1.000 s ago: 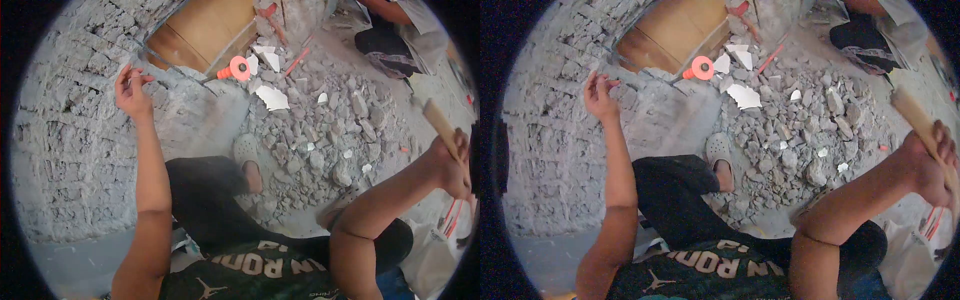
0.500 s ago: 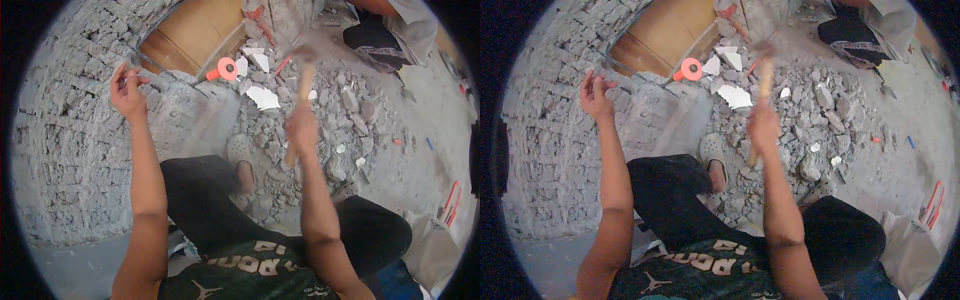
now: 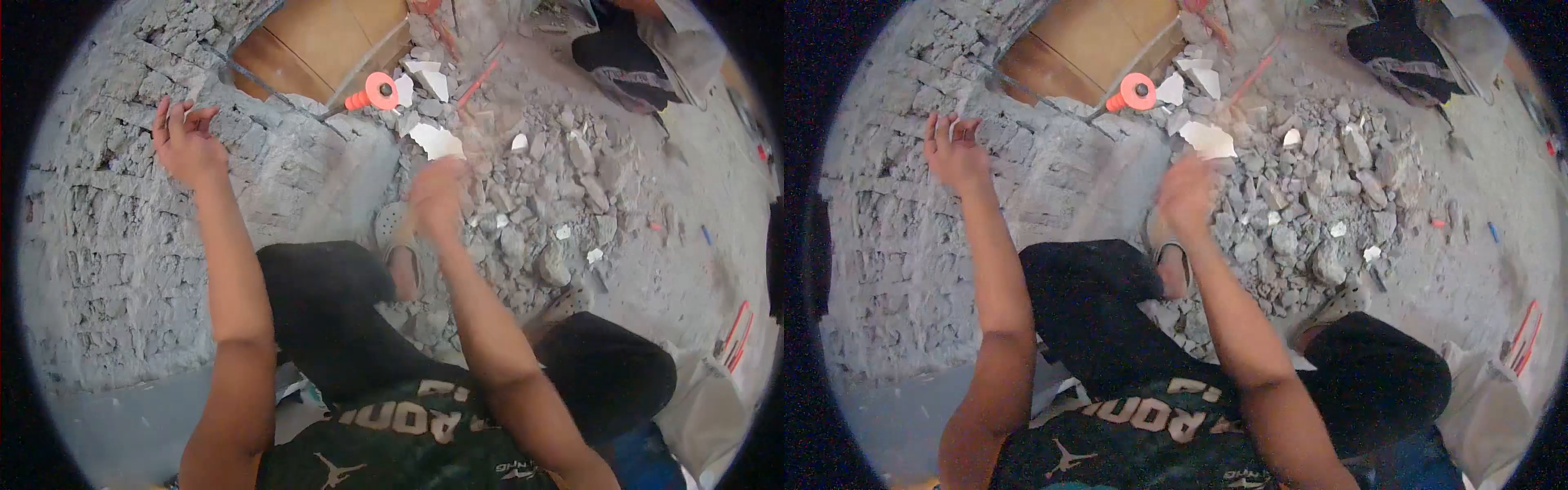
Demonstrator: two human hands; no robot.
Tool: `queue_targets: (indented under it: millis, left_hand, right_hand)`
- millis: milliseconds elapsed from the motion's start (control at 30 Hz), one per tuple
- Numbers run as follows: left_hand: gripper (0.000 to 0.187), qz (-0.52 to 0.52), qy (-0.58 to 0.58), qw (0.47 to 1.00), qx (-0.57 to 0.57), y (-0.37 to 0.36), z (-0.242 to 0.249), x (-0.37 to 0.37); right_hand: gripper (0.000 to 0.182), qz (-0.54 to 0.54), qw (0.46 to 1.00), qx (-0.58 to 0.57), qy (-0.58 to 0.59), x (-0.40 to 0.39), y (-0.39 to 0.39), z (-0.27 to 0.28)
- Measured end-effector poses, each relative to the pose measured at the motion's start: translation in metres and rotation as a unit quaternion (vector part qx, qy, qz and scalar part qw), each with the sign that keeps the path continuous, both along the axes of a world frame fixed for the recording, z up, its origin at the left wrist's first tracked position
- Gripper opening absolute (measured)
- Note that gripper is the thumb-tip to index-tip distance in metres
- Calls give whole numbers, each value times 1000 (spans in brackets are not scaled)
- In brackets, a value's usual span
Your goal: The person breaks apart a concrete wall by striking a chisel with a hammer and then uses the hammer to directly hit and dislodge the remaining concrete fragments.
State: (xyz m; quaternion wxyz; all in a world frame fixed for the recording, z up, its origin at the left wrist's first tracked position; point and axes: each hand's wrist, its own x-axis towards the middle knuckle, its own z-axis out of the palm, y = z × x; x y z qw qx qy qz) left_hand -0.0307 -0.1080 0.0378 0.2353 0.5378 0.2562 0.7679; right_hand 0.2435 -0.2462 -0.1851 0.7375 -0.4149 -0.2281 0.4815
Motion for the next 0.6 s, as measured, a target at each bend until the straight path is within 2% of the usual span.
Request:
queue_targets:
  millis: [33,67,100,167,200,233,267,300,333,367,400,433,467,500,533,600]
  left_hand:
    - [35,9,16,1000,-9,-3,-10,5]
    - [36,15,31,999,-3,3,-7,12]
    - [36,17,17,999,31,14,3,22]
    - [35,-15,116,993,-18,-5,-19,24]
    - [35,-22,111,993,-14,-2,-25,28]
    - [35,19,150,988,-33,4,-27,26]
    - [34,61,192,978,-59,6,-31,22]
    - [32,61,183,979,-66,10,-34,21]
    - [32,61,182,979,-64,12,-36,19]
    - [32,50,160,984,-67,14,-37,17]
    - [33,38,138,987,-74,18,-39,15]
    - [33,37,137,987,-77,19,-40,13]
    - [33,45,142,985,-82,17,-39,10]
    - [34,54,147,984,-86,15,-37,6]
    - [34,56,146,984,-90,13,-34,1]
    - [34,61,132,986,-78,10,-27,-10]
  right_hand:
    - [55,162,980,-118,-13,-42,3,-10]
    - [63,199,967,-156,-20,-58,2,-17]
    - [63,197,971,-126,-40,-41,24,-5]
    - [61,192,955,-186,-127,-14,-22,-16]
    - [59,146,959,-177,-166,5,-22,-19]
    - [56,100,961,-159,-204,23,-14,-18]
    - [44,75,974,-188,-99,44,-15,1]
    - [38,19,903,-64,-424,86,20,-91]
    - [37,44,997,-60,33,117,-5,-24]
    - [40,-47,979,-10,200,142,-30,31]
    - [44,-216,976,-14,-4,168,-48,70]
    - [33,-244,960,133,-19,207,-65,81]
    - [22,-359,861,277,-232,236,-75,108]
    - [18,-338,853,315,-242,292,-100,125]
    - [18,-380,832,353,-197,327,-120,145]
    - [53,-472,773,420,-53,321,-129,217]
